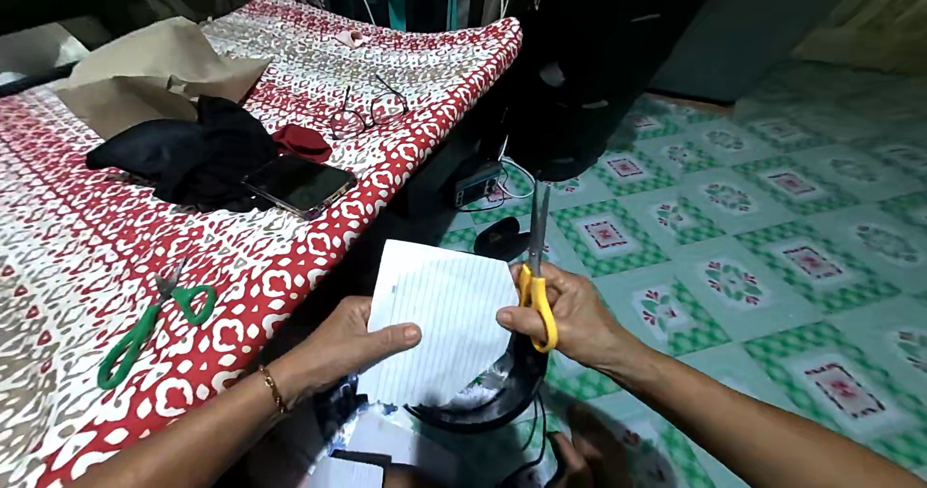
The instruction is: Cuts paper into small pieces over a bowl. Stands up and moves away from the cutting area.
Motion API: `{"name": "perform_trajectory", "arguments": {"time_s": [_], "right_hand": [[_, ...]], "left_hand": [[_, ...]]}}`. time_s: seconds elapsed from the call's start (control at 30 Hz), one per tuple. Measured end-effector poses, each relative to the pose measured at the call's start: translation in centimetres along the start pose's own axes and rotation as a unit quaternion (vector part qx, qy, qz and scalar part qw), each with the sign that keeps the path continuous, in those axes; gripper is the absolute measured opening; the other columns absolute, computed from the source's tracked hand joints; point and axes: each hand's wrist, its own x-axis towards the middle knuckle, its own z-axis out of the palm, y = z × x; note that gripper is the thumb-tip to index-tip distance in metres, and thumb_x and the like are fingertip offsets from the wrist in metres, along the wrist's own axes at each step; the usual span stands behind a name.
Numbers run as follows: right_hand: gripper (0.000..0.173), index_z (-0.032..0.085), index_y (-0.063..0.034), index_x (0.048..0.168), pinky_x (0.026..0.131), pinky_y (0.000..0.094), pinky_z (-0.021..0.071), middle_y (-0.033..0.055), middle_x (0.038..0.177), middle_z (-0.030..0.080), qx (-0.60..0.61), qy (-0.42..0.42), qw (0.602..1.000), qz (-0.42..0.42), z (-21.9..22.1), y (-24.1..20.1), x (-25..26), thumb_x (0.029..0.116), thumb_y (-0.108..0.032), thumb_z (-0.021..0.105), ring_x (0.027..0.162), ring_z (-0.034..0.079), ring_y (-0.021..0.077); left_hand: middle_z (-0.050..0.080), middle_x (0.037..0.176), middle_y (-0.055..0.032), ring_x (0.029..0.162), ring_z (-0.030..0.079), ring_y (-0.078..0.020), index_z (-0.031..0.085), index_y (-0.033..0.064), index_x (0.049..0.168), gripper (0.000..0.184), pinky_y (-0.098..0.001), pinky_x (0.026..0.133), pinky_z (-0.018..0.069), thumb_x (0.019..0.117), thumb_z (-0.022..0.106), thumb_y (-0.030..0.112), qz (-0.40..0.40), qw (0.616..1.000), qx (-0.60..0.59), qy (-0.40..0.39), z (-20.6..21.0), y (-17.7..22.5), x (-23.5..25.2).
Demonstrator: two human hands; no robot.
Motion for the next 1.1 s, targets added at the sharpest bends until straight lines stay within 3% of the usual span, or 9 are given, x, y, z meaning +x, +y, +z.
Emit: {"name": "perform_trajectory", "arguments": {"time_s": [0.1, 0.23, 0.43, 0.53, 0.7, 0.8, 0.9, 1.0, 1.1], "right_hand": [[0.027, 0.06, -0.0133, 0.097, 0.06, 0.011, 0.0506, -0.0159, 0.069, 0.063, 0.021, 0.004, 1.0, 0.004, 0.0, 0.0, 0.2, 0.0783, 0.001, 0.072, 0.061, 0.059, -0.007], [0.027, 0.058, -0.0123, 0.1, 0.065, 0.0155, 0.0563, -0.0129, 0.075, 0.069, 0.061, 0.004, 0.998, 0.035, 0.5, 0.3, 0.1, 0.0807, 0.003, 0.068, 0.067, 0.066, -0.0026], [0.032, 0.058, -0.0109, 0.104, 0.063, 0.0106, 0.0528, -0.0162, 0.075, 0.069, 0.018, 0.004, 0.999, 0.034, 1.0, 0.5, -0.1, 0.0783, 0.004, 0.071, 0.065, 0.063, -0.0085], [0.028, 0.059, -0.0128, 0.099, 0.058, 0.0111, 0.0523, -0.0169, 0.07, 0.066, 0.014, -0.002, 1.0, 0.027, 1.0, 0.4, 0.0, 0.0789, 0.004, 0.069, 0.059, 0.061, -0.0071], [0.028, 0.059, -0.014, 0.095, 0.056, 0.0114, 0.0509, -0.0168, 0.065, 0.062, 0.032, 0.027, 0.999, 0.032, 1.0, 1.0, 0.1, 0.0773, 0.007, 0.068, 0.056, 0.058, -0.0064], [0.028, 0.059, -0.0161, 0.095, 0.063, 0.0122, 0.0541, -0.0175, 0.074, 0.068, 0.024, 0.015, 0.998, -0.053, 0.5, 2.1, 0.1, 0.0788, 0.004, 0.069, 0.066, 0.064, -0.0075], [0.019, 0.061, -0.0181, 0.099, 0.077, 0.0122, 0.056, -0.0196, 0.09, 0.071, -0.033, -0.076, 0.983, -0.162, -1.1, 3.5, 0.3, 0.0854, -0.013, 0.073, 0.084, 0.066, -0.0094], [0.021, 0.059, -0.0203, 0.104, 0.082, 0.0156, 0.0568, -0.0152, 0.101, 0.074, -0.041, -0.138, 0.979, -0.141, -3.2, 3.7, 1.2, 0.0884, -0.019, 0.073, 0.094, 0.069, -0.0043], [0.025, 0.059, -0.0204, 0.104, 0.081, 0.0217, 0.0595, -0.0085, 0.096, 0.077, -0.002, -0.08, 0.995, -0.066, -4.0, 2.6, 2.3, 0.0841, -0.013, 0.072, 0.09, 0.073, 0.0042]], "left_hand": [[0.075, 0.083, 0.0132, 0.076, 0.071, 0.0026, 0.072, 0.019, 0.095, 0.019, -0.0173, 0.073, 0.0604, 0.0955, 0.061, 0.003, 0.011, 1.0, 0.005, 0.02, 0.3, -0.6, -0.1], [0.076, 0.082, 0.0101, 0.075, 0.072, 0.0, 0.071, 0.0158, 0.094, 0.022, -0.0189, 0.074, 0.0612, 0.0957, 0.058, -0.002, 0.026, 0.995, -0.033, 0.087, 1.0, -0.9, 0.1], [0.074, 0.081, 0.0131, 0.075, 0.07, 0.0029, 0.071, 0.0169, 0.093, 0.02, -0.0169, 0.073, 0.06, 0.0972, 0.059, 0.002, 0.042, 0.996, 0.004, 0.072, 0.8, -1.1, 0.1], [0.073, 0.078, 0.014, 0.072, 0.069, 0.0049, 0.072, 0.0165, 0.09, 0.021, -0.0151, 0.07, 0.0583, 0.0971, 0.059, 0.002, 0.061, 0.994, 0.038, 0.083, 0.5, -1.1, 0.1], [0.073, 0.084, 0.017, 0.079, 0.068, 0.0076, 0.071, 0.0165, 0.094, 0.023, -0.0134, 0.075, 0.0569, 0.095, 0.058, -0.003, 0.103, 0.991, 0.052, 0.068, 0.4, -1.5, 0.2], [0.074, 0.095, 0.0128, 0.089, 0.068, 0.0042, 0.076, 0.0125, 0.101, 0.029, -0.0164, 0.084, 0.0566, 0.098, 0.051, -0.003, 0.111, 0.991, 0.036, 0.06, 0.1, -1.3, 0.2], [0.073, 0.087, 0.0127, 0.081, 0.068, 0.0043, 0.074, 0.017, 0.091, 0.038, -0.0155, 0.078, 0.0572, 0.0995, 0.042, -0.002, 0.104, 0.994, 0.008, 0.038, -0.1, -0.9, 0.2], [0.072, 0.085, 0.0134, 0.08, 0.067, 0.0048, 0.073, 0.0187, 0.088, 0.038, -0.0152, 0.077, 0.0565, 0.1006, 0.041, 0.001, 0.116, 0.993, 0.015, -0.003, -0.7, -1.2, 0.3], [0.07, 0.094, 0.0081, 0.092, 0.064, 0.006, 0.07, 0.0068, 0.094, 0.029, -0.0145, 0.086, 0.0534, 0.1018, 0.043, 0.001, 0.199, 0.968, 0.144, -0.05, -1.0, -2.0, 0.4]]}}
